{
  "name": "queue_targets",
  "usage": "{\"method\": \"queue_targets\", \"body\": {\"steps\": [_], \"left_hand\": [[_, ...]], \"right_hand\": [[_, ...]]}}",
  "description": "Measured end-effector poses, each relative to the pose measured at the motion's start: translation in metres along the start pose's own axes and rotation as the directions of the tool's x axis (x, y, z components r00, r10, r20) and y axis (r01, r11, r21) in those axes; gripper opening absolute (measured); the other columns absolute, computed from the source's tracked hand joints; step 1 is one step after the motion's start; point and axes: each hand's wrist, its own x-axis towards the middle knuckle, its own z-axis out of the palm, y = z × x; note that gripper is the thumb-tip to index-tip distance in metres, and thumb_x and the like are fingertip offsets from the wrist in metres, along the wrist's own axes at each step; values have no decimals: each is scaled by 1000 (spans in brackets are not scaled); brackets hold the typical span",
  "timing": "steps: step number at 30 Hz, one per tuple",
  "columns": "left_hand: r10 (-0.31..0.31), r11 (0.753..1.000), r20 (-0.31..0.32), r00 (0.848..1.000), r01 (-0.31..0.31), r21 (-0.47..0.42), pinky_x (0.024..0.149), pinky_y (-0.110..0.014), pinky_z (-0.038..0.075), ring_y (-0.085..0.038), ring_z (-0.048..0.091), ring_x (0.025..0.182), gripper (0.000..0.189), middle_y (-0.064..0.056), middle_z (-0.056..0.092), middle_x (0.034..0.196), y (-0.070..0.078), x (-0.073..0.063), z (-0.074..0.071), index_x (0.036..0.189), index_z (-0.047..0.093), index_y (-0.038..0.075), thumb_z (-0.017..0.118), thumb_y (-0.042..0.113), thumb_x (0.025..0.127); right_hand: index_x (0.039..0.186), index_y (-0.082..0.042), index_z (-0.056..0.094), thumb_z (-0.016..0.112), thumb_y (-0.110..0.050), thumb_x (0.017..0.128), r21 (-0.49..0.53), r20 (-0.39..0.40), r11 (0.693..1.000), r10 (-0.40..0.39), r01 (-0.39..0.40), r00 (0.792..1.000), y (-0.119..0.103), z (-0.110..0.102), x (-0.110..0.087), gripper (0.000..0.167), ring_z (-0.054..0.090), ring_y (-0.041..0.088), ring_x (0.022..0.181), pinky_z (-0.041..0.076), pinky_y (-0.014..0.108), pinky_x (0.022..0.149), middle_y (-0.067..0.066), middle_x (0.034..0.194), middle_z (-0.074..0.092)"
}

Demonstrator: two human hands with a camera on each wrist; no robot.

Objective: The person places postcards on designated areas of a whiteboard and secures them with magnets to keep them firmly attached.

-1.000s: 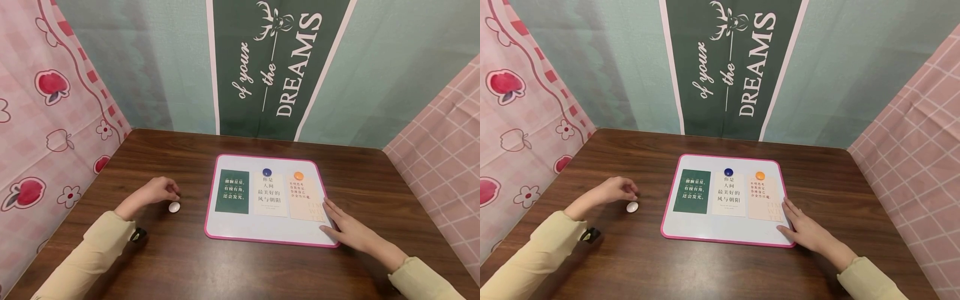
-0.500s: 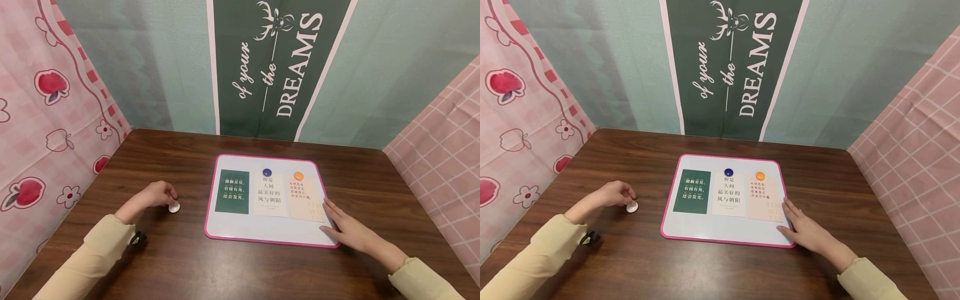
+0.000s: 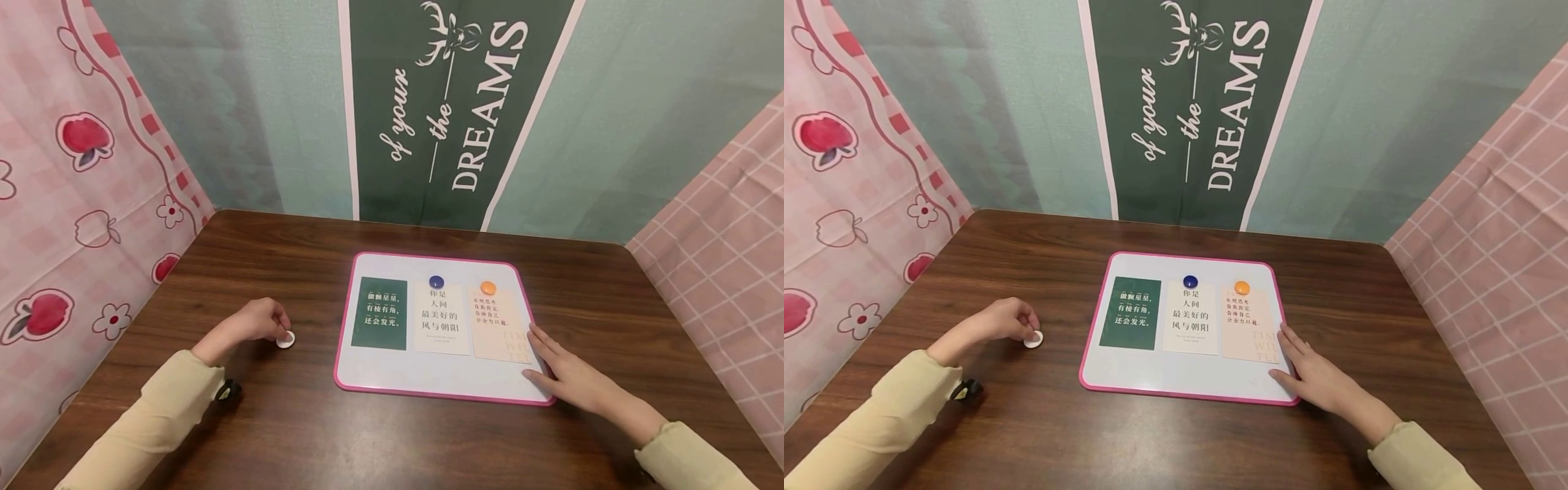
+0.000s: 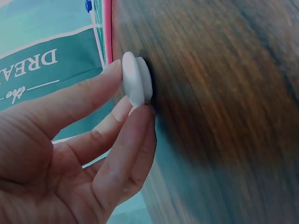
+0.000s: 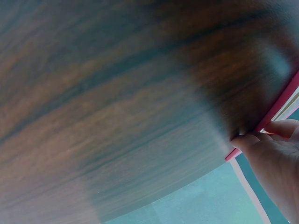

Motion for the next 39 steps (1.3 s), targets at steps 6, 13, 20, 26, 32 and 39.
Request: {"method": "queue_targets", "body": {"steps": [6, 13, 20, 26, 32, 39], "left_hand": [[-20, 996, 44, 999, 24, -82, 58, -24, 51, -8, 58, 60, 13, 1, 60, 65, 1, 1, 0, 76, 64, -3, 73, 5, 72], [-29, 983, 96, 995, 45, -177, 61, -27, 53, -11, 60, 62, 11, 0, 60, 66, 1, 5, -1, 78, 64, -6, 71, 1, 74], [-16, 977, 83, 996, 33, -209, 62, -29, 54, -11, 60, 62, 9, -1, 60, 66, 3, 11, -2, 78, 65, -9, 69, -1, 76], [0, 972, 59, 998, 14, -237, 62, -29, 54, -10, 61, 61, 10, -1, 60, 66, 8, 16, -2, 78, 64, -10, 69, -2, 76], [-8, 978, 55, 998, 19, -206, 65, -30, 54, -11, 61, 65, 9, -4, 63, 70, 15, 22, -2, 78, 66, -7, 68, 1, 78], [-41, 976, 24, 999, 46, -212, 65, -29, 54, -11, 62, 65, 10, -5, 64, 73, 24, 31, -1, 80, 67, -6, 69, 3, 78]], "right_hand": [[140, 3, 27, 53, -51, 86, 0, 2, 1000, 2, -2, 1000, 0, 0, 0, 81, 31, 42, 128, 33, 55, 96, 20, 147, 20], [140, 3, 26, 52, -52, 86, -2, 9, 1000, 7, -7, 1000, 2, 2, 1, 82, 30, 42, 128, 32, 56, 96, 21, 147, 20], [141, 2, 26, 52, -53, 86, -1, 20, 1000, 14, -14, 1000, 2, 2, 1, 82, 29, 42, 128, 32, 56, 96, 20, 148, 19], [140, 3, 27, 52, -52, 86, 0, 4, 1000, 7, -7, 1000, 2, 2, 1, 81, 30, 42, 127, 33, 56, 96, 21, 147, 19], [141, 2, 26, 52, -52, 86, -4, 6, 1000, 9, -9, 1000, 1, 1, 1, 82, 31, 42, 127, 33, 56, 95, 20, 148, 19], [141, 3, 25, 52, -52, 86, 6, 11, 1000, 12, -12, 1000, 1, 0, 0, 82, 29, 43, 128, 32, 57, 96, 21, 148, 19]]}}
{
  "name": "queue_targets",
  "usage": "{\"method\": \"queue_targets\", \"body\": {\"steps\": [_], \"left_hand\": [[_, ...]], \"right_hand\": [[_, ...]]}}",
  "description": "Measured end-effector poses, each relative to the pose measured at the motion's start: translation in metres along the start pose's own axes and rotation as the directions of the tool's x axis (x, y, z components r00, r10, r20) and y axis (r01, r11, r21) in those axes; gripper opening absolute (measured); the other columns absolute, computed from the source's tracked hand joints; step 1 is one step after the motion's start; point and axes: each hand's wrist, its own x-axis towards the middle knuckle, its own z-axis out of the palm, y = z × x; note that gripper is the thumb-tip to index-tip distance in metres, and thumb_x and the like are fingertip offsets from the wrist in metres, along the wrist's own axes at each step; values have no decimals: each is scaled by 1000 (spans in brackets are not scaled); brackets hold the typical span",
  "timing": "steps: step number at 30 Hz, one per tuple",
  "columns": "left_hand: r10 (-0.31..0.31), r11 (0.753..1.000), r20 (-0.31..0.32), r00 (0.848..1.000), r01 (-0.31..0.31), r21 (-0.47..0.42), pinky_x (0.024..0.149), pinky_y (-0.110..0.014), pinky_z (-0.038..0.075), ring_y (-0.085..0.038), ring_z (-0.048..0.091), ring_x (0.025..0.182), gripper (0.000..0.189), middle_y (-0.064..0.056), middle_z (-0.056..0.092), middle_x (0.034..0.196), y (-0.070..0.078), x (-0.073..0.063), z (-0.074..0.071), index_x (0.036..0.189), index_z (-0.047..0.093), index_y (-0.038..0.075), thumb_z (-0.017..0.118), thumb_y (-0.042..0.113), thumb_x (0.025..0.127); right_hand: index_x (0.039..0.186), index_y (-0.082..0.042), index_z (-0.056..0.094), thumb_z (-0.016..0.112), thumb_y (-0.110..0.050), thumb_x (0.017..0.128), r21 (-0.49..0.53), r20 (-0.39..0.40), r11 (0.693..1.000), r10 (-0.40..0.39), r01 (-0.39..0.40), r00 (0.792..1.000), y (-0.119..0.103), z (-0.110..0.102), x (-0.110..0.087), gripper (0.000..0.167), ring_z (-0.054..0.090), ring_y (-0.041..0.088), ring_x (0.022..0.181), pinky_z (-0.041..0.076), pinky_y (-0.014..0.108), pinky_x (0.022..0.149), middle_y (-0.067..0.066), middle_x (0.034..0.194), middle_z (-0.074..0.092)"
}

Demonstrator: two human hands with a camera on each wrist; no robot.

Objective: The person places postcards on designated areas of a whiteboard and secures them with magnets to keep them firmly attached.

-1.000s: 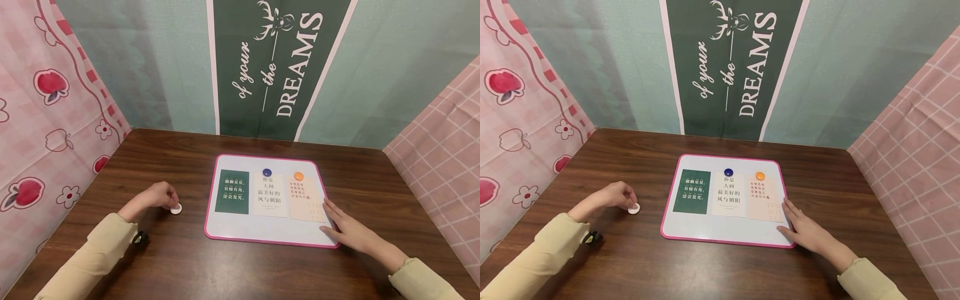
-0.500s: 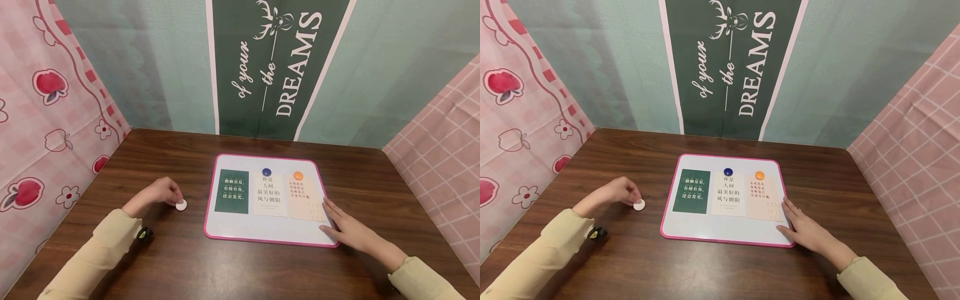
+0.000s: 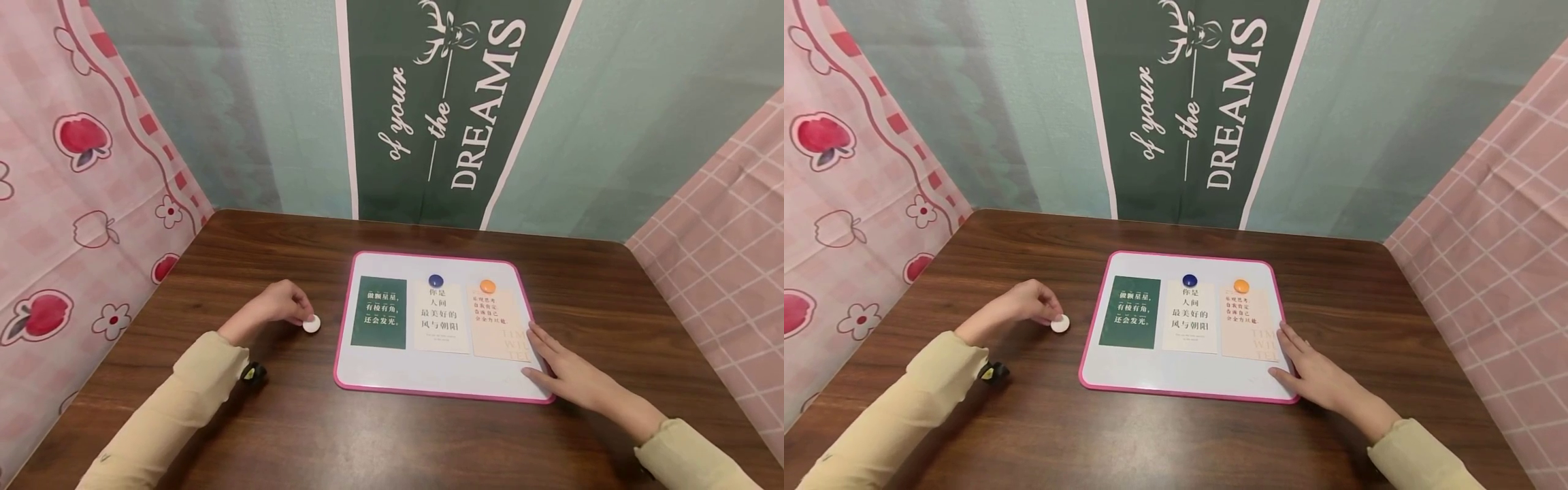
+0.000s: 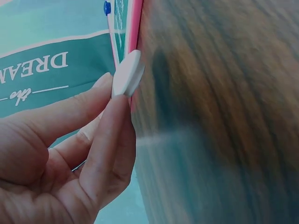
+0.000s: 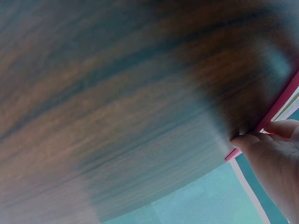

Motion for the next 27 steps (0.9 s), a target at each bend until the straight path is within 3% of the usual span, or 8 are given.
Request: {"method": "queue_targets", "body": {"steps": [27], "left_hand": [[-21, 1000, -85, 996, 21, 0, 70, -33, 54, -17, 64, 69, 14, -14, 65, 83, 27, 25, 10, 86, 67, -5, 69, 6, 79]], "right_hand": [[140, 3, 27, 53, -52, 86, -2, -6, 1000, -8, 8, 1000, 1, 0, 1, 82, 31, 42, 127, 34, 55, 95, 21, 147, 20]]}}
